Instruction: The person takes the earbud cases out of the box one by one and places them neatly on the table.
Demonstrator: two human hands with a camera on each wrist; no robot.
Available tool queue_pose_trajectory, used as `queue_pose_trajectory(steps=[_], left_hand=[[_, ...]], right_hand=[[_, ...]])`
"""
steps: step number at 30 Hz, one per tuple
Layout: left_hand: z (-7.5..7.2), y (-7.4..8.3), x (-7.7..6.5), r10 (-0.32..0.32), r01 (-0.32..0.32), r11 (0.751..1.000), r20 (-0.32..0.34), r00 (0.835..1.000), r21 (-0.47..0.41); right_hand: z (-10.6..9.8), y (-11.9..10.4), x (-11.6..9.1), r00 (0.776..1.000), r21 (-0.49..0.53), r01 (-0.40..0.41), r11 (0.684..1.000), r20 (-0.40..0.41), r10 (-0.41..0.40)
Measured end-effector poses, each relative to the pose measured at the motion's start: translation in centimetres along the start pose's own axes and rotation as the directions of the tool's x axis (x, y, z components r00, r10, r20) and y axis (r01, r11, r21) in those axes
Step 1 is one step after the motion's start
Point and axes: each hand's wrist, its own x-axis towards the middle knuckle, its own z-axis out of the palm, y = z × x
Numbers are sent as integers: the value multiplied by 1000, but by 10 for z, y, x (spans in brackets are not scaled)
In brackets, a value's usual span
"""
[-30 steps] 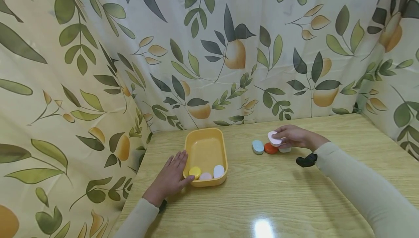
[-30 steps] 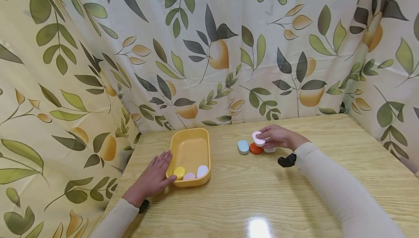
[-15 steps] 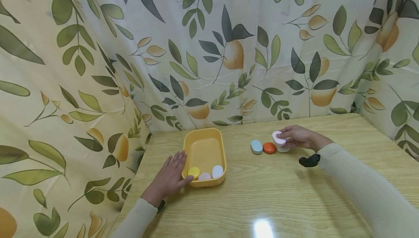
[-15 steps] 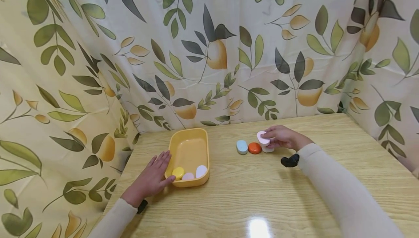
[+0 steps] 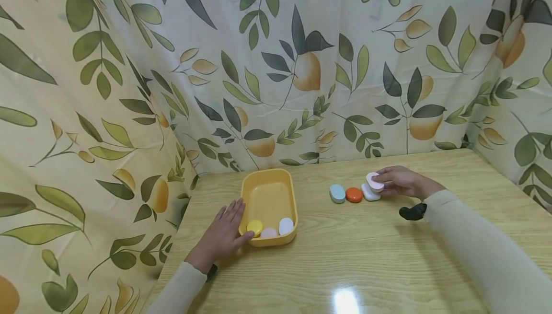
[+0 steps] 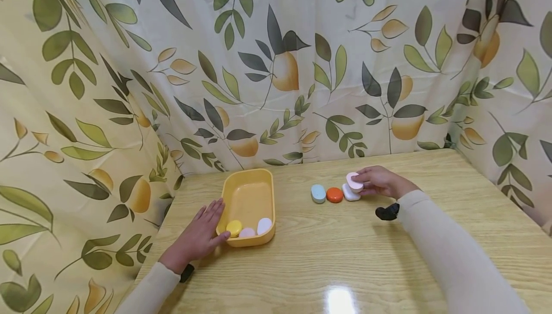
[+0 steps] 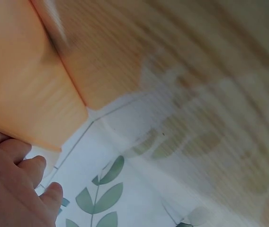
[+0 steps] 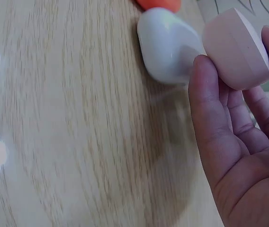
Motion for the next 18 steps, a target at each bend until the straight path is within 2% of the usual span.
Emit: queue_pose_trajectory(steps=[18], left_hand=[[1, 0, 0, -14, 14, 1000, 13, 1000, -19]], right_hand=[[-22, 15, 0, 1000, -42, -13, 999, -22, 12]])
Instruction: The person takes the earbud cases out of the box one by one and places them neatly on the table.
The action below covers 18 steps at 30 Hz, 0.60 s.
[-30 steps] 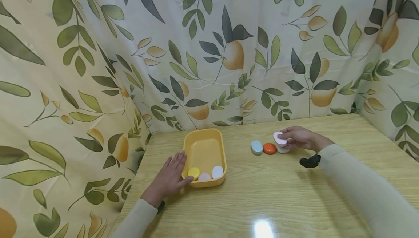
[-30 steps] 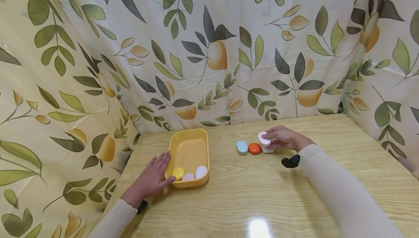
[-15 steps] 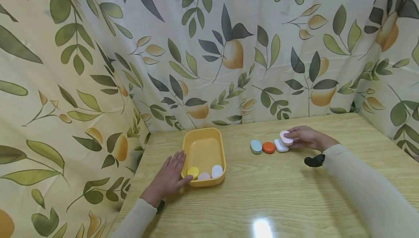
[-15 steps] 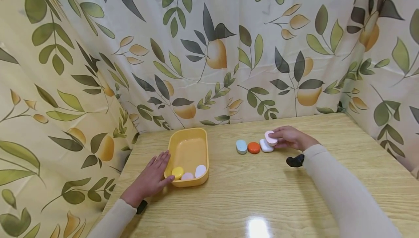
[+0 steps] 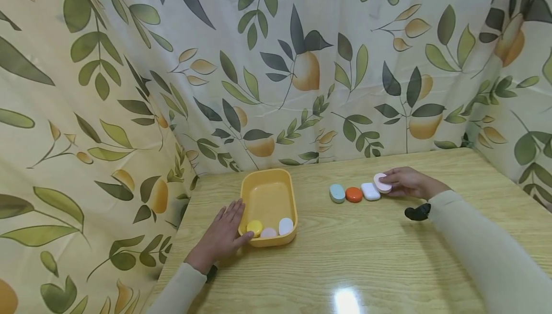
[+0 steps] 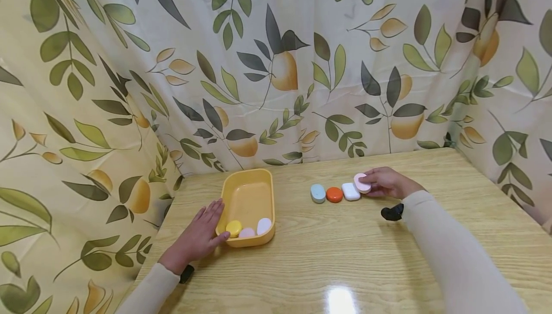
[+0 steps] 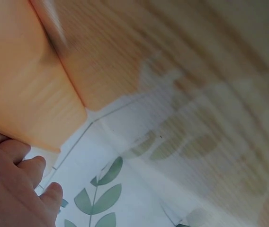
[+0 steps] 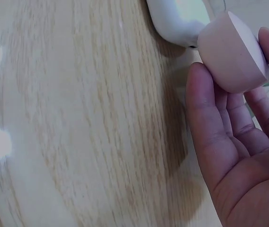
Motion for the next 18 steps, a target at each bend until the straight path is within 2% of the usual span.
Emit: queue_pose_trajectory(steps=[9, 18], left_hand=[[0, 0, 0, 12, -12, 1000, -23, 1000, 1], [1, 1, -1, 22, -22, 1000, -49, 999, 3]], right_hand=[[1, 2, -4, 1000, 16, -28, 999, -10, 28], [-1, 2, -6, 999, -30, -36, 999, -18, 35]])
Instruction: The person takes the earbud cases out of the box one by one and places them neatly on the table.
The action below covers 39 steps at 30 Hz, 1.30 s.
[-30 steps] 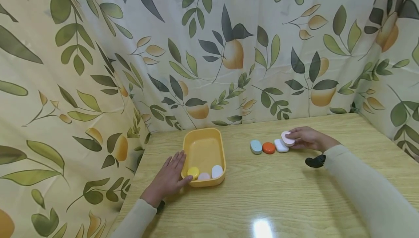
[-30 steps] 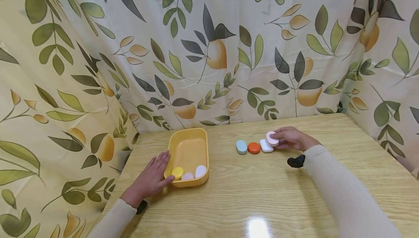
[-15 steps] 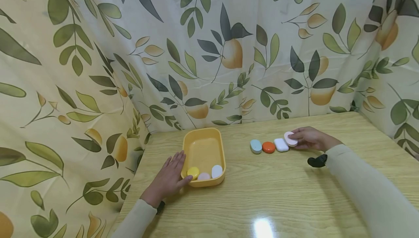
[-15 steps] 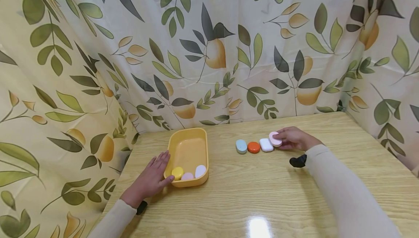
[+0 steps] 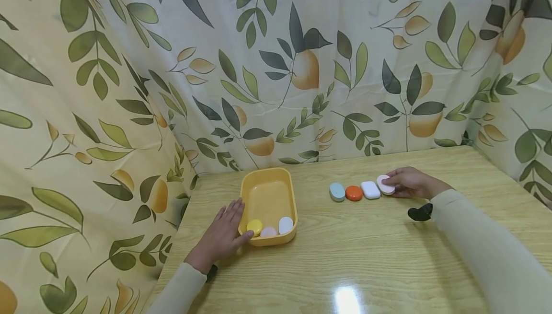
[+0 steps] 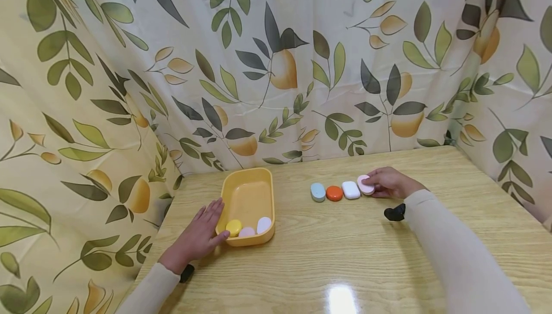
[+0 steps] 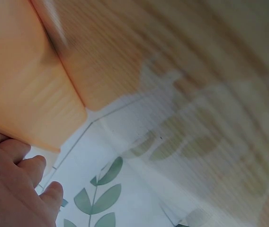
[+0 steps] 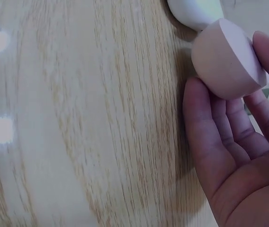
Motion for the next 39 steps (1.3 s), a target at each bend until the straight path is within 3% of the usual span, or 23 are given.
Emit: queue_pose_trajectory(steps=[6, 22, 39], left_hand=[[1, 0, 1, -5, 5, 1000, 9, 1000, -6], [0, 1, 1, -16, 16, 1000, 10, 1000, -4], [0, 1, 0, -11, 11, 1000, 5, 1000, -7]], right_hand=[[2, -1, -1, 1000, -3, -13, 1000, -17, 13], [6, -6, -2, 997, -151, 6, 989, -72, -17], [2, -1, -1, 996, -188, -16, 982, -91, -2]])
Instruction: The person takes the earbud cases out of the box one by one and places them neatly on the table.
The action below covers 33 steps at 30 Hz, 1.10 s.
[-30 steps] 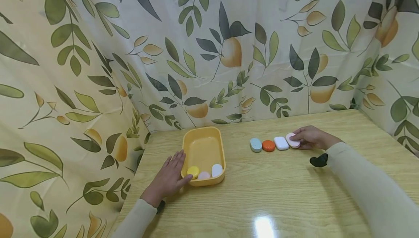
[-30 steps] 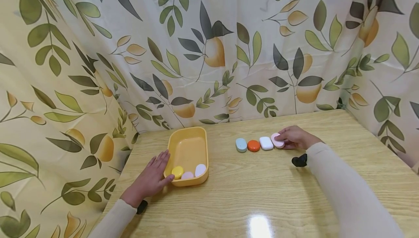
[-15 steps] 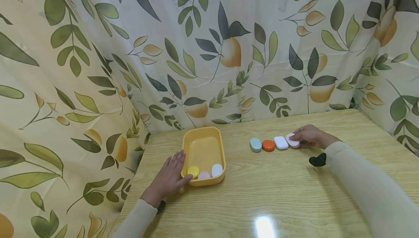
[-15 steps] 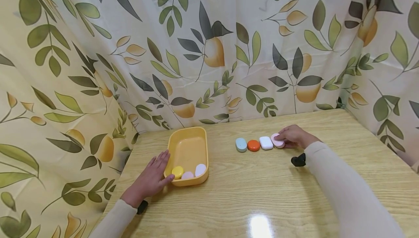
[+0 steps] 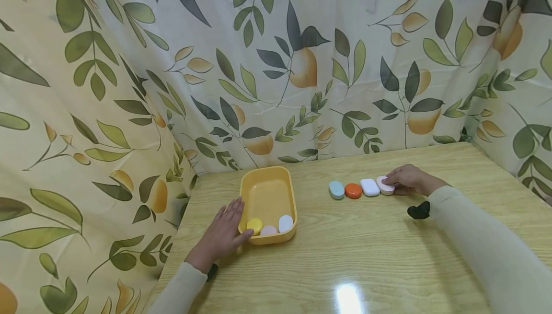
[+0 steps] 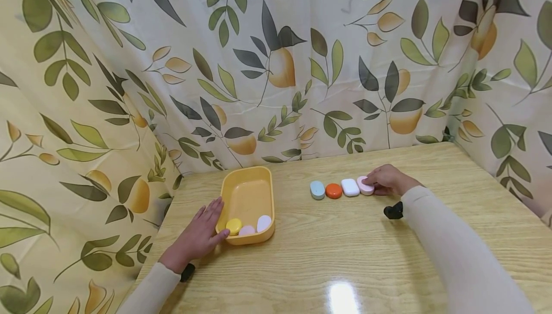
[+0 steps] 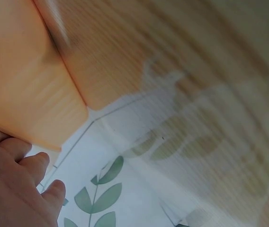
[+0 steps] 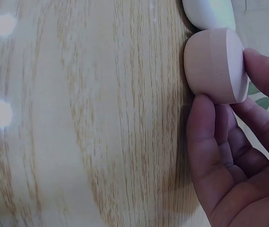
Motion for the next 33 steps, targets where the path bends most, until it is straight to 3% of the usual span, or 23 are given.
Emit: queue_pose_trajectory(steps=[10, 20, 27, 33], left_hand=[[0, -1, 0, -1, 1, 1000, 9, 1000, -15], [0, -1, 1, -32, 33, 999, 61, 998, -13], [-1, -1, 2, 6, -6, 1000, 18, 1000, -3], [0, -3, 2, 2, -2, 1000, 31, 1000, 18]], right_hand=[[0, -1, -1, 1000, -18, 0, 1000, -17, 0], [-2, -1, -6, 999, -61, 20, 998, -35, -22], [-7, -6, -11, 998, -91, 26, 996, -60, -31], [-5, -14, -17, 997, -102, 36, 994, -65, -43]])
